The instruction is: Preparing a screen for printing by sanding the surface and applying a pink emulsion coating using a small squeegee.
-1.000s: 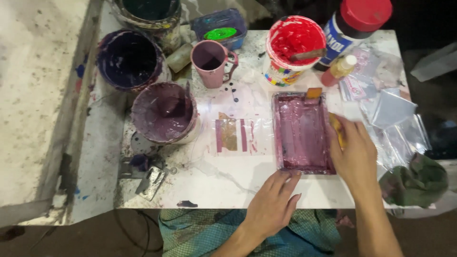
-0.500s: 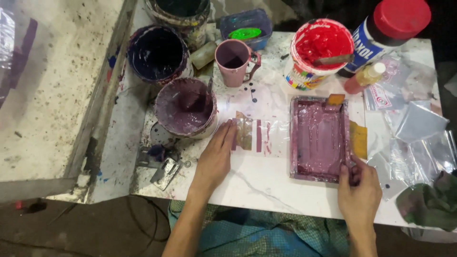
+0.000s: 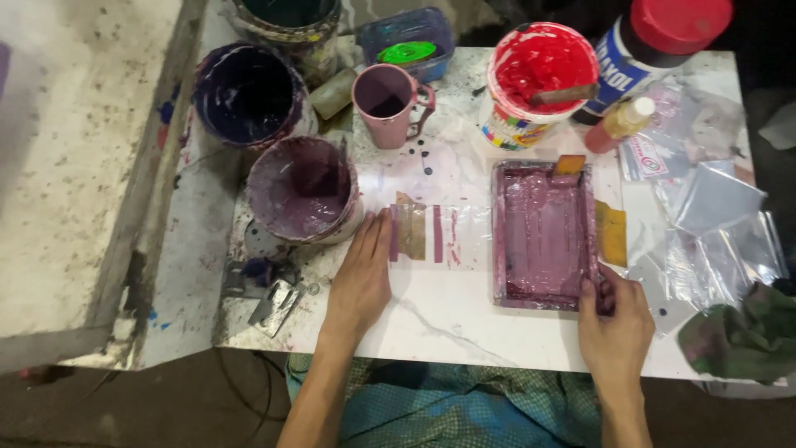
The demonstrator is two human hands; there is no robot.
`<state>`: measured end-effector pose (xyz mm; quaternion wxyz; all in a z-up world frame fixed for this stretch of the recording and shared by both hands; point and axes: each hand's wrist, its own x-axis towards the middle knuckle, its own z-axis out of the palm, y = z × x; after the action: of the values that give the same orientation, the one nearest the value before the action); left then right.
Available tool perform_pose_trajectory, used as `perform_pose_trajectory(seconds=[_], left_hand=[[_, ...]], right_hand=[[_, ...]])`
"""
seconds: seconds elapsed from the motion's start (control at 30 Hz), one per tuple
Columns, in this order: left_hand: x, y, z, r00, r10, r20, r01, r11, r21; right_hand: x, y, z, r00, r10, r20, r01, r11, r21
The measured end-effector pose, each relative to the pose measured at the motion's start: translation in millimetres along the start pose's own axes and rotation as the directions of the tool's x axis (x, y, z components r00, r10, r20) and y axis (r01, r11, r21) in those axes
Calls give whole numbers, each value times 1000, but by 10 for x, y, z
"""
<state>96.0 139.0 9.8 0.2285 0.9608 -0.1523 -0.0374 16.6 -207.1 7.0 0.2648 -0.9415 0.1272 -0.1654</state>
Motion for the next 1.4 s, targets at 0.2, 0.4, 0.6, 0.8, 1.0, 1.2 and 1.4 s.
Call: perform_pose_trajectory(seconds=[0.2, 0.4, 0.6, 0.8, 1.0, 1.2, 1.4], left_hand=[[-6, -43, 51, 992, 89, -85, -86, 995, 42], [12, -11, 4, 992, 100, -78, -97, 995, 39], [5, 9, -4, 996, 71, -52, -70, 997, 21], [-17, -49, 103, 997, 50, -57, -39, 984, 174], [-20, -26, 31, 993, 73, -98, -76, 997, -27], [-34, -2, -10, 994, 49, -99, -55, 997, -55], [-37, -16, -11, 995, 17, -101, -30, 992, -123]], right_hand=[[-3, -66, -13, 997, -46, -62, 48, 998, 42], [2, -69, -16, 999, -30, -36, 31, 999, 37], [-21, 30, 33, 1000, -19, -15, 19, 1000, -12], [17, 68, 0, 994, 85, -72, -77, 990, 119], [80, 86, -229, 968, 252, 19, -248, 936, 251], [74, 363, -427, 970, 222, -96, -207, 968, 139], [22, 666, -461, 975, 54, -214, -44, 998, 51]])
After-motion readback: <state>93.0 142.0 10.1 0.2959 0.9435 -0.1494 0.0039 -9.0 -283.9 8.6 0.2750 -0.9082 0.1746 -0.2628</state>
